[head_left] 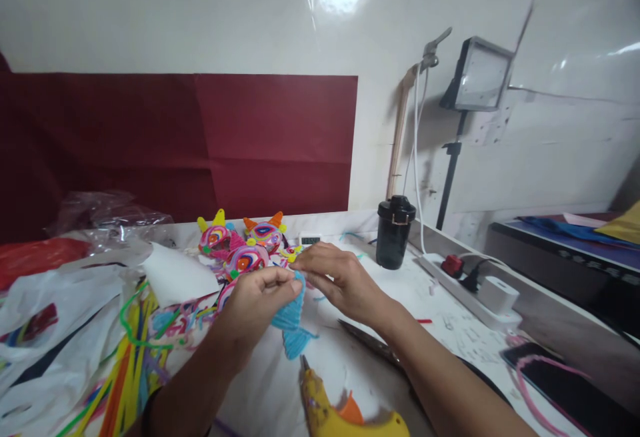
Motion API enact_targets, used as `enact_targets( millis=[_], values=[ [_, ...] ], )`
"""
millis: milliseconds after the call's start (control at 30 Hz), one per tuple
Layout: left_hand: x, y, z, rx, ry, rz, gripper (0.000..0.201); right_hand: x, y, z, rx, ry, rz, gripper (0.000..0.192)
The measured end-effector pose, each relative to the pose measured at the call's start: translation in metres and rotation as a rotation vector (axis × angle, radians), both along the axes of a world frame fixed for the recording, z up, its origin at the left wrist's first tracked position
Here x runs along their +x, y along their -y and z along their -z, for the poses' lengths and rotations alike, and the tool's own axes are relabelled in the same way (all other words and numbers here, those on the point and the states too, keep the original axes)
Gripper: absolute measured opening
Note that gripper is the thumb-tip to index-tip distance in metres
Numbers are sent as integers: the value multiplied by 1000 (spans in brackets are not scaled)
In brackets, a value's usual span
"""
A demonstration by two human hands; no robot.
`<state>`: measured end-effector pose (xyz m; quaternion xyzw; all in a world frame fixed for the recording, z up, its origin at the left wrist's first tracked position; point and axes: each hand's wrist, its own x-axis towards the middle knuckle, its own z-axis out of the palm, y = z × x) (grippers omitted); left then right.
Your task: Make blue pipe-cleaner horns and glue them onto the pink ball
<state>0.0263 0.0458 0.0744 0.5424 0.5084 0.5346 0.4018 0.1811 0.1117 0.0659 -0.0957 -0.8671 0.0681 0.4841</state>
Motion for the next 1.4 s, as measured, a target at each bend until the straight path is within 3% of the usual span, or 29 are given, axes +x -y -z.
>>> enact_targets(
  millis=[133, 333, 933, 1233, 1400],
  values=[
    [3, 2, -1, 20, 67, -9, 15, 0, 2, -1, -154, -53, 29, 8],
    [4, 0, 2, 24, 173, -86, 17, -1, 6, -2, -181, -34, 48, 9],
    [0, -10, 14, 172, 75, -197, 16, -2, 21, -8, -411, 35, 83, 14],
    [4, -5, 14, 224, 33, -256, 13, -2, 19, -10, -686, -2, -75, 8],
    [3, -8, 15, 209, 66, -205, 14, -5, 13, -6, -938, -70, -182, 18]
  ],
)
